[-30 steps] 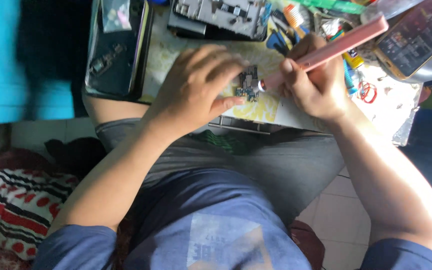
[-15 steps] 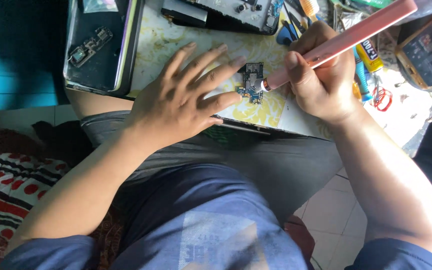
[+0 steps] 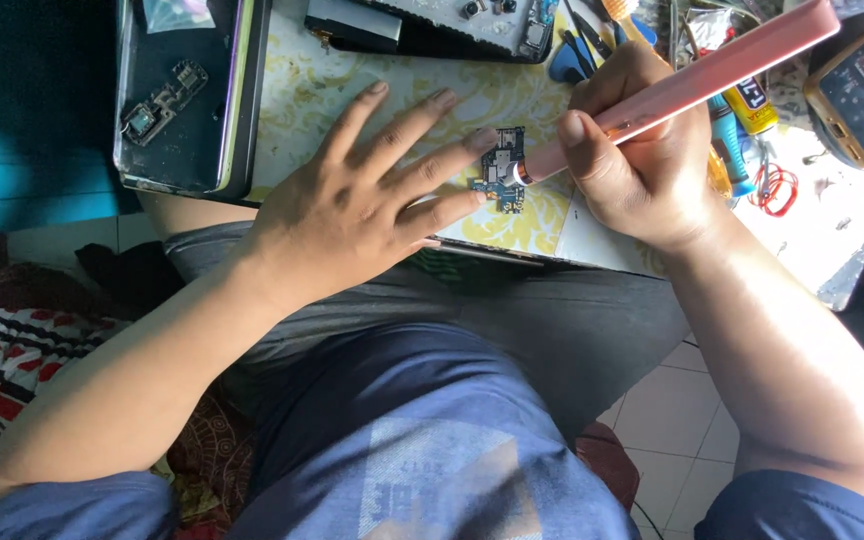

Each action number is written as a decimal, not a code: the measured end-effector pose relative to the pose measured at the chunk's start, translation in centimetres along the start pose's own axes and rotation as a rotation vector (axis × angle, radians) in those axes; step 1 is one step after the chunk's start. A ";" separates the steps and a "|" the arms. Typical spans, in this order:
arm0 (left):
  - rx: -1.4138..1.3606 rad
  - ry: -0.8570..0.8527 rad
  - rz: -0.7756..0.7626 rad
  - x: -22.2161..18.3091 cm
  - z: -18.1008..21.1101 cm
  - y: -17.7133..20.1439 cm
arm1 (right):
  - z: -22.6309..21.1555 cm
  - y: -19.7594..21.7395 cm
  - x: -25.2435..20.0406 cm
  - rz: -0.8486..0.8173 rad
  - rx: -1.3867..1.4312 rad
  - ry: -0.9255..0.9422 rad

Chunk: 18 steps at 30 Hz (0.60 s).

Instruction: Cleaning a small circuit board using a brush and cleaning solution on a repair bench.

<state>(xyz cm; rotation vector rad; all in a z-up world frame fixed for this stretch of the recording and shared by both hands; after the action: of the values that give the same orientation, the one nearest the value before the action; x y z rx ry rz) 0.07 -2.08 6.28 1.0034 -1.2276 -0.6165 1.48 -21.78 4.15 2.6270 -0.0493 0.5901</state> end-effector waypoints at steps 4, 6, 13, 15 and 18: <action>-0.002 -0.005 -0.017 -0.1 0.0 -0.1 | -0.2 -0.3 0.4 -0.023 0.047 -0.018; 0.006 -0.014 -0.041 0.0 0.0 -0.3 | -0.4 -0.3 0.2 -0.017 0.001 0.062; 0.015 0.005 -0.066 -0.4 0.1 -0.7 | -1.2 -0.6 0.9 -0.023 0.038 -0.029; 0.024 -0.003 -0.086 -0.2 0.2 -0.6 | -2.2 -0.6 1.4 -0.044 0.063 0.046; -0.025 0.060 -0.170 -1.0 0.1 -2.2 | -1.9 -0.4 1.2 -0.018 -0.015 0.045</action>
<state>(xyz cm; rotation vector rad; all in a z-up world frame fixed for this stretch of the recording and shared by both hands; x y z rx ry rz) 0.01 -2.29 3.93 1.1047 -1.0868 -0.7275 1.80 -20.54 6.05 2.5961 -0.0158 0.6395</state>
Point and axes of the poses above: each hand's wrist, its own x-axis towards the middle knuckle, its own y-axis out of the back of the hand, z = x × y, the point moved 8 cm from there along x, towards the middle knuckle, and after that the axes turned 11 degrees about z, right-handed, at the moved point
